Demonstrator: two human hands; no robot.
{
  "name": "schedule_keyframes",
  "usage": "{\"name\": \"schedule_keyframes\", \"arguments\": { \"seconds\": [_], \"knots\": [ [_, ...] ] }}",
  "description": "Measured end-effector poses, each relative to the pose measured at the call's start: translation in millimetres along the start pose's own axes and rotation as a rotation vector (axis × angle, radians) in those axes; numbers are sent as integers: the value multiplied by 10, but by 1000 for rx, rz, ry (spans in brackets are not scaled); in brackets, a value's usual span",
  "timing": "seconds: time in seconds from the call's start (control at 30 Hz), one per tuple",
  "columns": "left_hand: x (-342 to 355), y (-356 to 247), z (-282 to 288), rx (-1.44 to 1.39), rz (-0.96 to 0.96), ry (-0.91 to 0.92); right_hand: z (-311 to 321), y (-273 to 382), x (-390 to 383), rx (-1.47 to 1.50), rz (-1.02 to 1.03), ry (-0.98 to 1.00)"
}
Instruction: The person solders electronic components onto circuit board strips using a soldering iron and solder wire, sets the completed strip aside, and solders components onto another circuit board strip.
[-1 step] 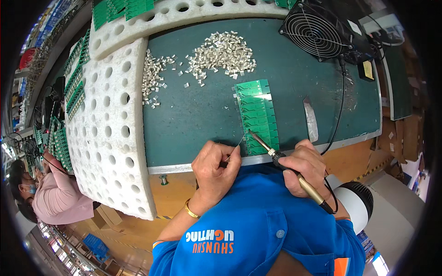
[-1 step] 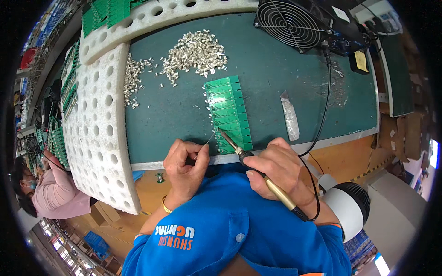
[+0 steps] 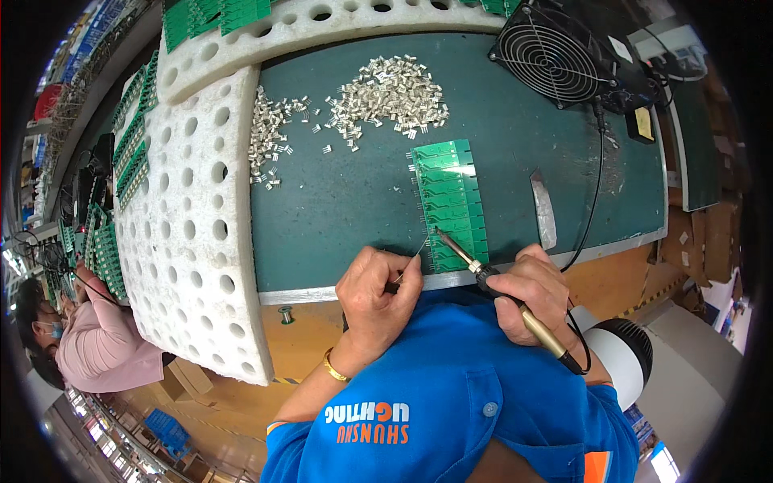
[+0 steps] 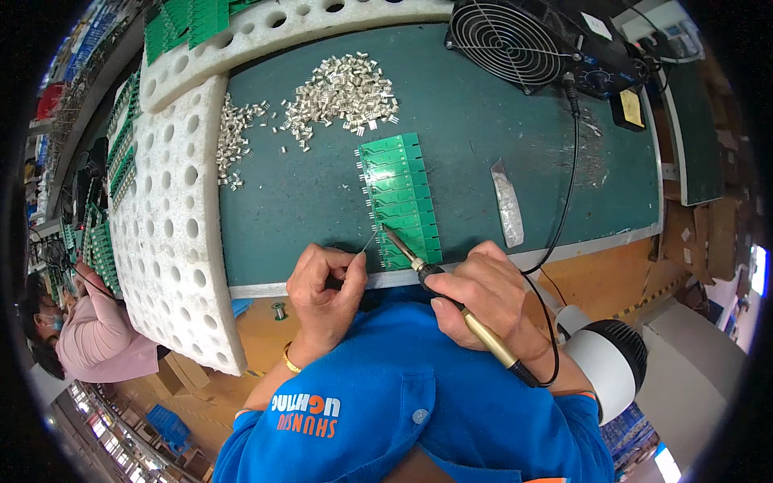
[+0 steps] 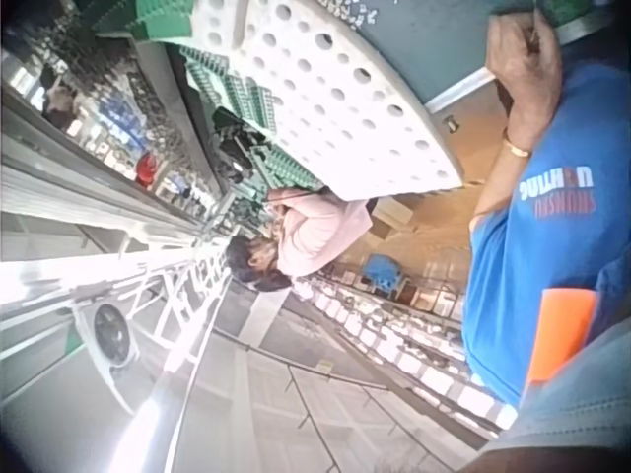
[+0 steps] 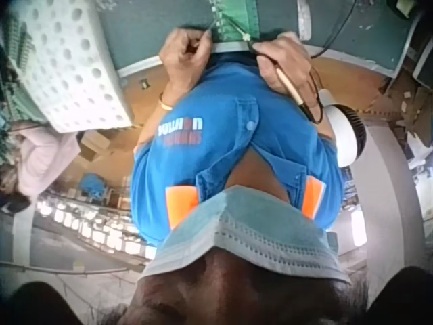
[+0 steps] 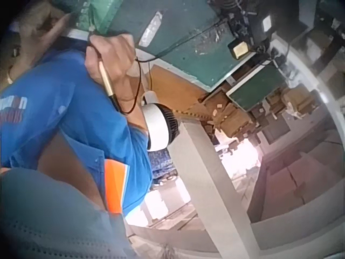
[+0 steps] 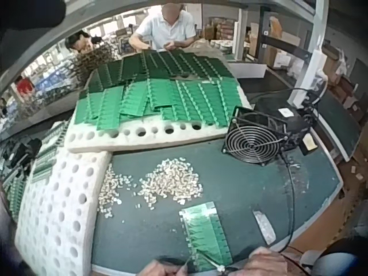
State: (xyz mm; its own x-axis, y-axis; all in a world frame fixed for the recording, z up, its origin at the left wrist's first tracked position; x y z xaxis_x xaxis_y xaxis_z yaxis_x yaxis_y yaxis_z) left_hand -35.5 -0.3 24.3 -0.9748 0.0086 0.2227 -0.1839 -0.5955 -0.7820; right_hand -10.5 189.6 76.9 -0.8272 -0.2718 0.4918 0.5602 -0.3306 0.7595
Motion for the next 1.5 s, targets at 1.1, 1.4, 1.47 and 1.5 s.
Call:
{"name": "schedule_keyframes", "arguments": {
  "seconds": [1.1, 1.4, 1.47, 1.5],
  "knots": [
    [12, -46, -14, 29, -46, -7, -29, -49, 7, -3, -11, 4],
    [25, -44, -27, 30, -21, -8, -23, -53, 7, -3, 3, -1],
    [32, -54, -28, 32, -26, -8, -21, -54, 6, -2, 4, -4],
    [35, -59, -27, 34, -29, -8, -21, -52, 9, -1, 6, -4]
  ]
}}
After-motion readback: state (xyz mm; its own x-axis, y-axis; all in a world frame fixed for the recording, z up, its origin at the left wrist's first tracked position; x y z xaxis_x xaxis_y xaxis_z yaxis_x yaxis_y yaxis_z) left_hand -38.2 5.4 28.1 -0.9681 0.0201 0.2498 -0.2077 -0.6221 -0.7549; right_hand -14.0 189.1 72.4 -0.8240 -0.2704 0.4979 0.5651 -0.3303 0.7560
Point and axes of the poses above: each hand's wrist, its own x-axis towards the middle knuckle, its own z-axis out of the back of the hand, y = z × x, the point moved 10 cm from there along x, towards the middle knuckle, and after that the axes turned 6 degrees about x, right-handed, at the moved point
